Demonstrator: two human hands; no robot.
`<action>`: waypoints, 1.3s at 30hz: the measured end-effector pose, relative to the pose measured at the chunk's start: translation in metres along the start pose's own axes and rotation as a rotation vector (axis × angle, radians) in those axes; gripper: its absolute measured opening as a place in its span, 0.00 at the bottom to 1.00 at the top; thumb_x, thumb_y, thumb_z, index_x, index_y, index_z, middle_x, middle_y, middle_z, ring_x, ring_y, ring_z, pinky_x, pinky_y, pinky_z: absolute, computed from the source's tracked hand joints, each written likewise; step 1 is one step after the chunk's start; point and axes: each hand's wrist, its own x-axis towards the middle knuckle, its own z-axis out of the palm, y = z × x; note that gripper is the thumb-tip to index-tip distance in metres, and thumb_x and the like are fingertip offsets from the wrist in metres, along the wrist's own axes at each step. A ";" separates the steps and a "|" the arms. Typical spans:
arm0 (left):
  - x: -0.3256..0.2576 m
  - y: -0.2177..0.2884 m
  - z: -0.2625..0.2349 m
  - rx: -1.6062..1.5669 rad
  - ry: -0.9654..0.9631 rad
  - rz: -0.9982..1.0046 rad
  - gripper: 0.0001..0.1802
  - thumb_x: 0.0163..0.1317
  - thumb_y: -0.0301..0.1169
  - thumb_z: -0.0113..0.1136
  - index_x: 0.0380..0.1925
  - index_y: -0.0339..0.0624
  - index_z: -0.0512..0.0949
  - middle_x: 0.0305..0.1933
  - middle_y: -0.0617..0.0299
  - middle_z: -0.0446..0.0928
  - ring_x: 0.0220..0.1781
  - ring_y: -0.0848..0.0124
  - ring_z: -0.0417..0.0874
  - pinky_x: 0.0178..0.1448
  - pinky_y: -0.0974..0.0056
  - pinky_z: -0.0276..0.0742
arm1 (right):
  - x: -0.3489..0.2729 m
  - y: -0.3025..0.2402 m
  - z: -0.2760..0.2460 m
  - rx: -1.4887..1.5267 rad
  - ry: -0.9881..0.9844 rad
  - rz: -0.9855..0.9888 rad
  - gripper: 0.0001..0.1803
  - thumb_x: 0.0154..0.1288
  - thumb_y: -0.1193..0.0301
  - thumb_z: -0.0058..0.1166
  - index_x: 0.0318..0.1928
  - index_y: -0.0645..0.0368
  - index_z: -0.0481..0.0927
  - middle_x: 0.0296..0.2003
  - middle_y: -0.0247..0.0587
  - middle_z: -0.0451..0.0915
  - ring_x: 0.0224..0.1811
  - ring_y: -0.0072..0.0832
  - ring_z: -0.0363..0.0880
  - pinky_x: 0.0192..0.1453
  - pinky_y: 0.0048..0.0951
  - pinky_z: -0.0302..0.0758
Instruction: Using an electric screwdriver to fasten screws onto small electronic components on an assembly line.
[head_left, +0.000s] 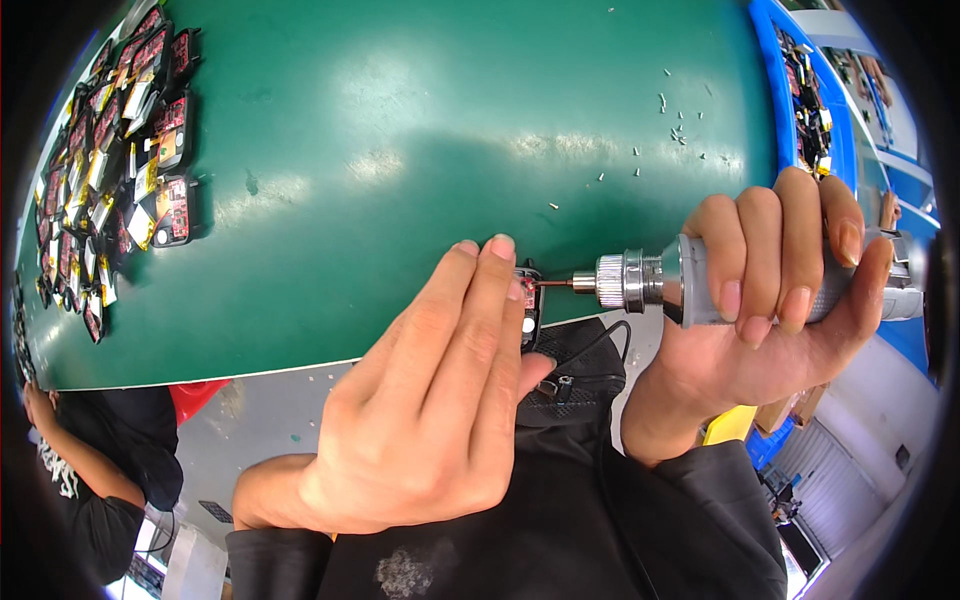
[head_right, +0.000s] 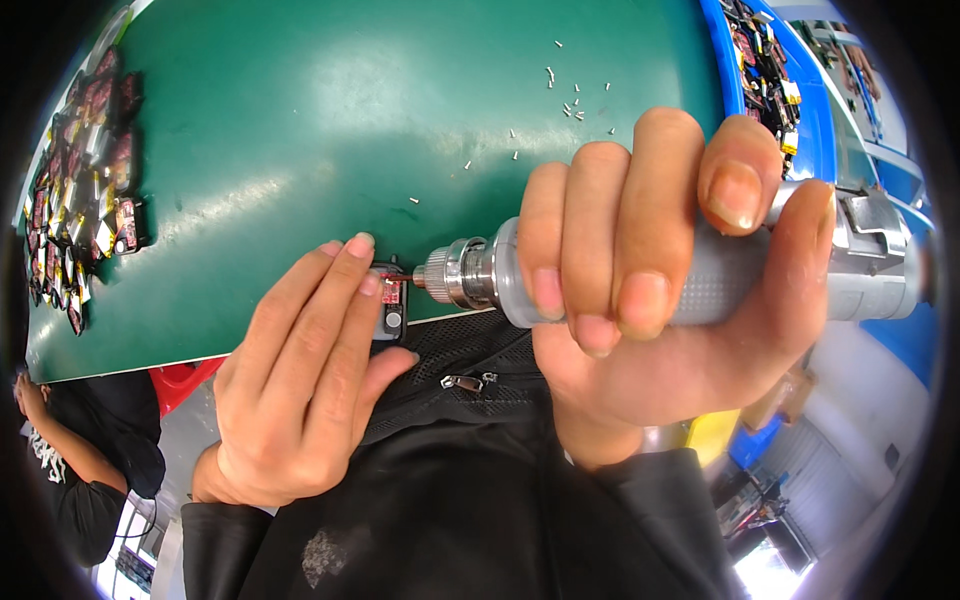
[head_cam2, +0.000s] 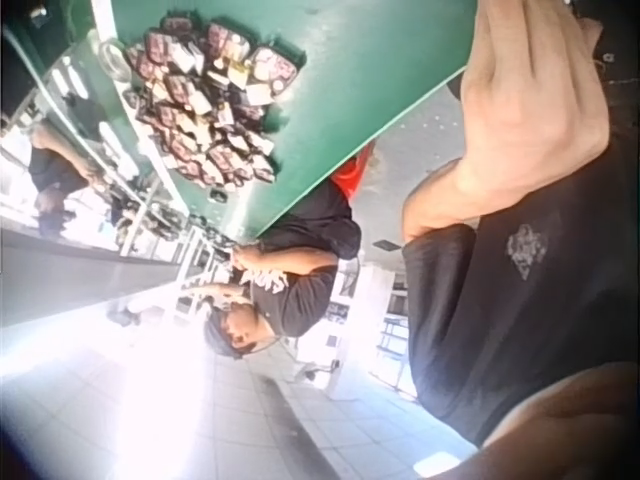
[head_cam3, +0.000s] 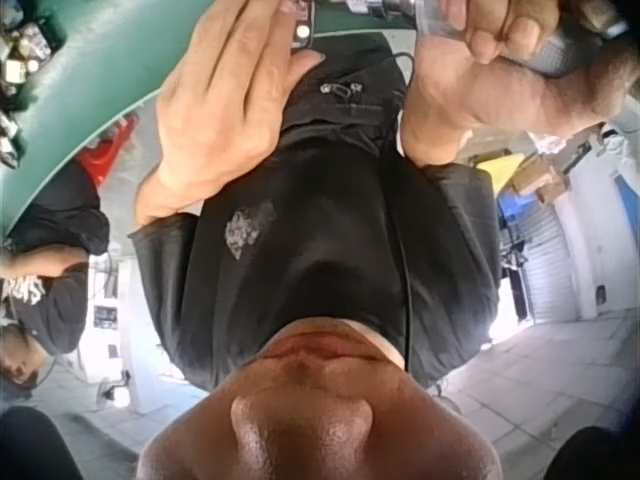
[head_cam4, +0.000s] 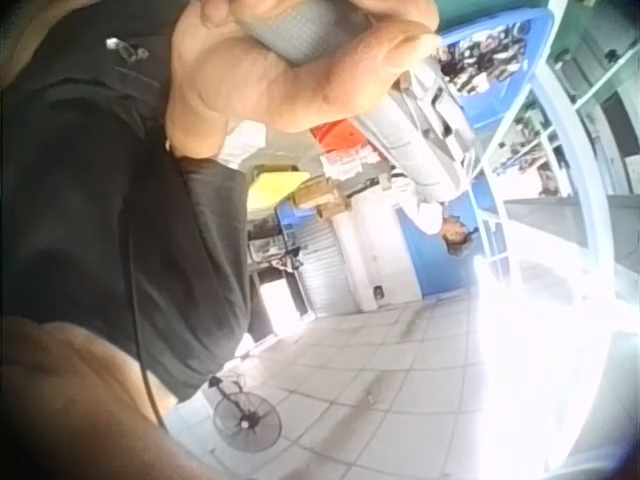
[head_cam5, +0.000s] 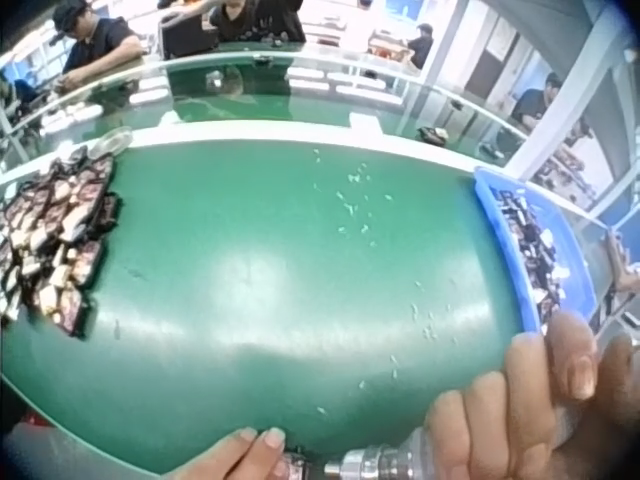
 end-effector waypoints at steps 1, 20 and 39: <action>-0.001 -0.002 0.003 -0.019 0.050 -0.009 0.19 0.48 0.23 0.67 0.38 0.17 0.76 0.43 0.36 0.79 0.44 0.46 0.82 0.44 0.55 0.83 | 0.000 0.002 -0.001 0.007 0.003 -0.004 0.11 0.70 0.64 0.47 0.33 0.57 0.69 0.18 0.30 0.65 0.13 0.18 0.59 0.25 0.22 0.62; 0.000 0.003 0.010 -0.070 0.187 -0.109 0.19 0.36 0.16 0.66 0.35 0.21 0.79 0.42 0.42 0.81 0.43 0.51 0.82 0.45 0.57 0.82 | -0.018 0.004 0.001 0.247 0.121 -0.032 0.10 0.68 0.64 0.46 0.33 0.57 0.70 0.17 0.27 0.66 0.12 0.17 0.61 0.24 0.23 0.64; 0.000 0.003 0.016 -0.047 0.230 -0.110 0.19 0.37 0.16 0.63 0.35 0.21 0.79 0.41 0.43 0.81 0.42 0.50 0.83 0.45 0.57 0.82 | -0.014 0.003 -0.002 0.186 0.034 0.020 0.11 0.70 0.64 0.45 0.35 0.59 0.70 0.18 0.31 0.67 0.14 0.20 0.62 0.24 0.25 0.65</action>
